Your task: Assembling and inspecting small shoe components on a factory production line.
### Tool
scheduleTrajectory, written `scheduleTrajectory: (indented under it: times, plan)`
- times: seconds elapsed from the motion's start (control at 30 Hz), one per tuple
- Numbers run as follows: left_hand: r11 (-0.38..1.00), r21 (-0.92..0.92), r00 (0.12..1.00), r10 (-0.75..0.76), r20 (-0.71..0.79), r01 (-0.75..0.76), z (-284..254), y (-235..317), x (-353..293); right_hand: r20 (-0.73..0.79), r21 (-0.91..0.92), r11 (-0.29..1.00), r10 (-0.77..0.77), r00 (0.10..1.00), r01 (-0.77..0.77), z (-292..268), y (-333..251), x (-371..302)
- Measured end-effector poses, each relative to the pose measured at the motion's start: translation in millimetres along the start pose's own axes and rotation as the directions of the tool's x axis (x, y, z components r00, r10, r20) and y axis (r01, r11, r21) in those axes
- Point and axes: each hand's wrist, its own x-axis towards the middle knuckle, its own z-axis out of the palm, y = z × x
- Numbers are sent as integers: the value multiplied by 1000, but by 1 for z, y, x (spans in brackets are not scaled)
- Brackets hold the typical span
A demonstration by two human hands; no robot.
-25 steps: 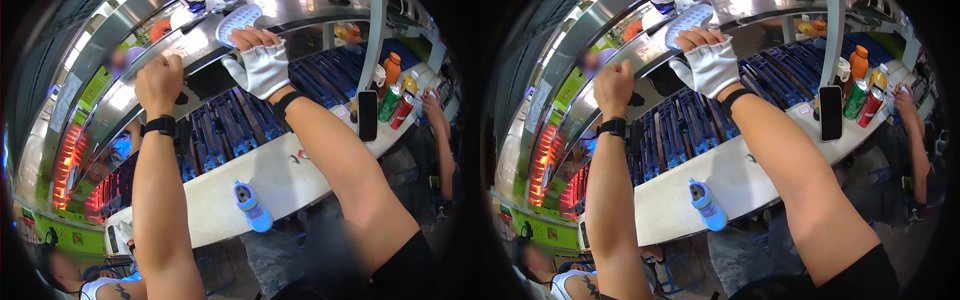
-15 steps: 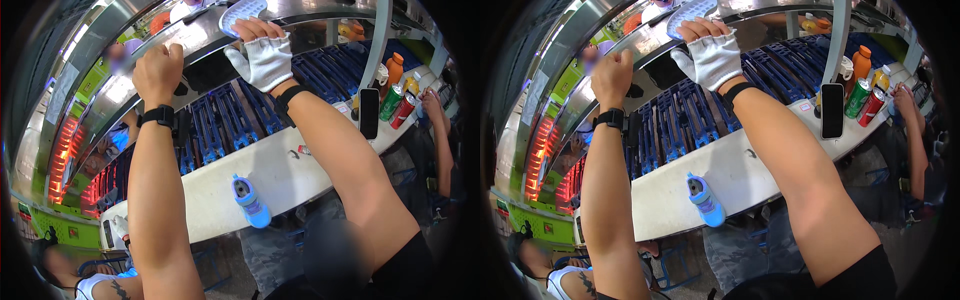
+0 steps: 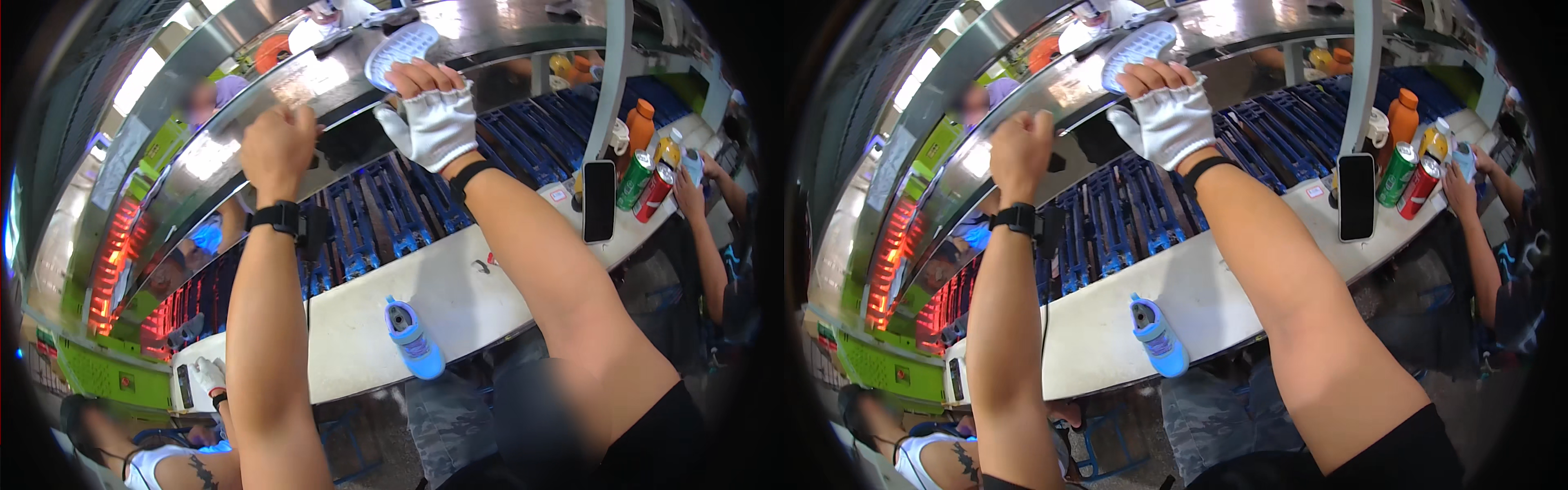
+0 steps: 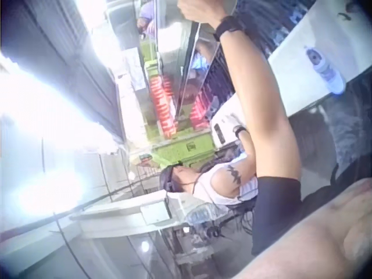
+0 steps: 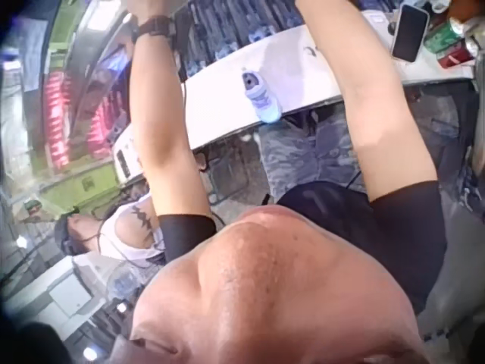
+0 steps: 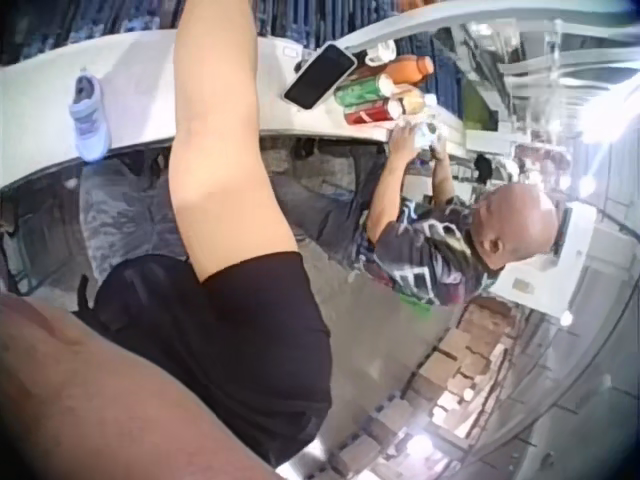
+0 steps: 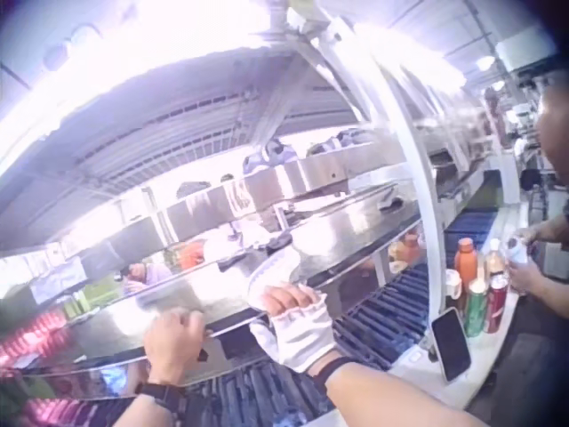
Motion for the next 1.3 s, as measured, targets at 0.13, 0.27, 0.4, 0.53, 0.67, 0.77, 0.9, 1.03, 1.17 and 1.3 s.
scheduleTrajectory:
  times: [0.13,0.27,0.4,0.53,0.67,0.77,0.9,1.03,1.17,1.3]
  plan:
    - [860,-427,920,367,139,-279,-44,-15,-98,50,57,997,52,997,-55,-12,0,0]
    - [754,-538,805,554,212,-377,-86,-40,-269,44,-64,997,42,998,-39,-15,12,10]
    - [900,-408,775,363,517,-150,-53,-43,-376,33,-65,996,-65,997,67,11,65,-21]
    - [842,-528,835,367,411,-110,-10,-30,-381,183,5,1000,-16,983,15,10,46,-15]
    - [741,-403,751,638,172,-537,31,-6,-365,562,-230,945,324,762,-232,2,70,-19]
    - [455,-458,512,859,-1,-764,60,-2,-342,493,271,847,285,822,-457,-43,65,-8]
    - [650,-604,737,659,148,-461,25,24,-322,225,462,875,45,973,-147,-171,-2,-26]
    - [613,-782,954,289,84,-117,7,54,-358,617,629,545,83,783,-554,-252,4,-133]
    - [505,-825,909,168,381,252,4,44,-382,788,416,687,56,613,-596,-302,-53,-145]
    - [651,-756,921,333,200,-71,-28,24,-368,862,149,300,427,272,-942,-299,-83,-129]
